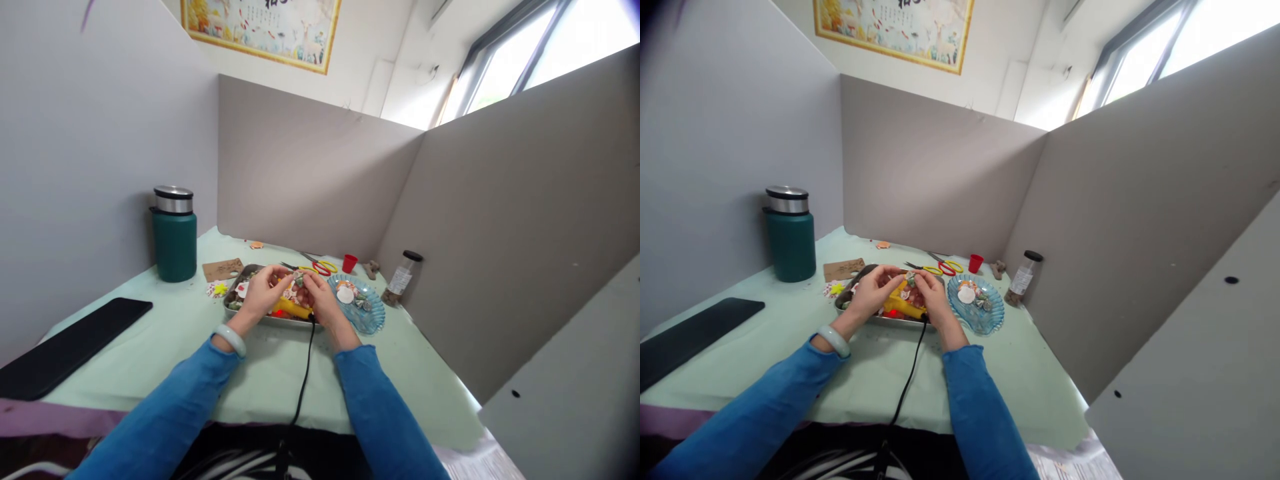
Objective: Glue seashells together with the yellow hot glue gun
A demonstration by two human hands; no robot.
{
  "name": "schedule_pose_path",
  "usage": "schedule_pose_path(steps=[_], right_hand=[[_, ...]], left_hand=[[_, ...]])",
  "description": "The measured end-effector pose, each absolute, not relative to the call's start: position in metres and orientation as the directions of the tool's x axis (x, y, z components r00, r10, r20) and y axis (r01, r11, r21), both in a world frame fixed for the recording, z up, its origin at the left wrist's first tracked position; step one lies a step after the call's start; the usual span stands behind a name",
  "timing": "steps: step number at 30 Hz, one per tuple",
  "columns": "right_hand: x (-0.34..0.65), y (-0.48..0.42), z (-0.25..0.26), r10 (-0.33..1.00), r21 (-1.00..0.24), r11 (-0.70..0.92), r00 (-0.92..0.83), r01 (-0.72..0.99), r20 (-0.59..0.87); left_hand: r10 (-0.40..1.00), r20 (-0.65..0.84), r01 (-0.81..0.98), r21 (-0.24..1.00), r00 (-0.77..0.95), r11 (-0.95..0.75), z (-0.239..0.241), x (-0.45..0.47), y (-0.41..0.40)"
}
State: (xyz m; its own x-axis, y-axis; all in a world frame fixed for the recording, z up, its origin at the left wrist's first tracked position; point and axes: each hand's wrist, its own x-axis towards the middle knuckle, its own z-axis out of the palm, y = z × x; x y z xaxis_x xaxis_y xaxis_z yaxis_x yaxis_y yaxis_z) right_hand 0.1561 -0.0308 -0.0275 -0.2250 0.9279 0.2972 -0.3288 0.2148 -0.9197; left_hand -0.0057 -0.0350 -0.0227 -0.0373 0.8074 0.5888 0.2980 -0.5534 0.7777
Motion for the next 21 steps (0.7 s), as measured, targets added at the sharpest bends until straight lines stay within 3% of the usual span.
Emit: schedule_pose_path(steps=[5, 9, 15, 21], right_hand=[[0.1562, -0.0309, -0.0283, 0.896, -0.912, 0.252, -0.278, -0.324, 0.347], [0.156, -0.0321, -0.0277, 0.881, -0.916, 0.278, -0.305, -0.288, 0.363], [0.1536, -0.0383, -0.0231, 0.888, -0.924, 0.314, -0.279, -0.217, 0.367], [0.1513, -0.0367, -0.0235, 0.897, -0.914, 0.356, -0.205, -0.197, 0.393]], left_hand=[[0.861, 0.5, 0.124, 0.852, 0.094, -0.509, -0.0191, -0.0031, -0.0353], [0.884, 0.457, 0.017, 0.888, 0.098, -0.46, -0.0177, -0.002, -0.0366], [0.894, 0.427, -0.058, 0.904, 0.137, -0.423, -0.0182, -0.0027, -0.036], [0.867, 0.487, -0.069, 0.874, 0.11, -0.482, -0.0212, -0.0039, -0.0323]])
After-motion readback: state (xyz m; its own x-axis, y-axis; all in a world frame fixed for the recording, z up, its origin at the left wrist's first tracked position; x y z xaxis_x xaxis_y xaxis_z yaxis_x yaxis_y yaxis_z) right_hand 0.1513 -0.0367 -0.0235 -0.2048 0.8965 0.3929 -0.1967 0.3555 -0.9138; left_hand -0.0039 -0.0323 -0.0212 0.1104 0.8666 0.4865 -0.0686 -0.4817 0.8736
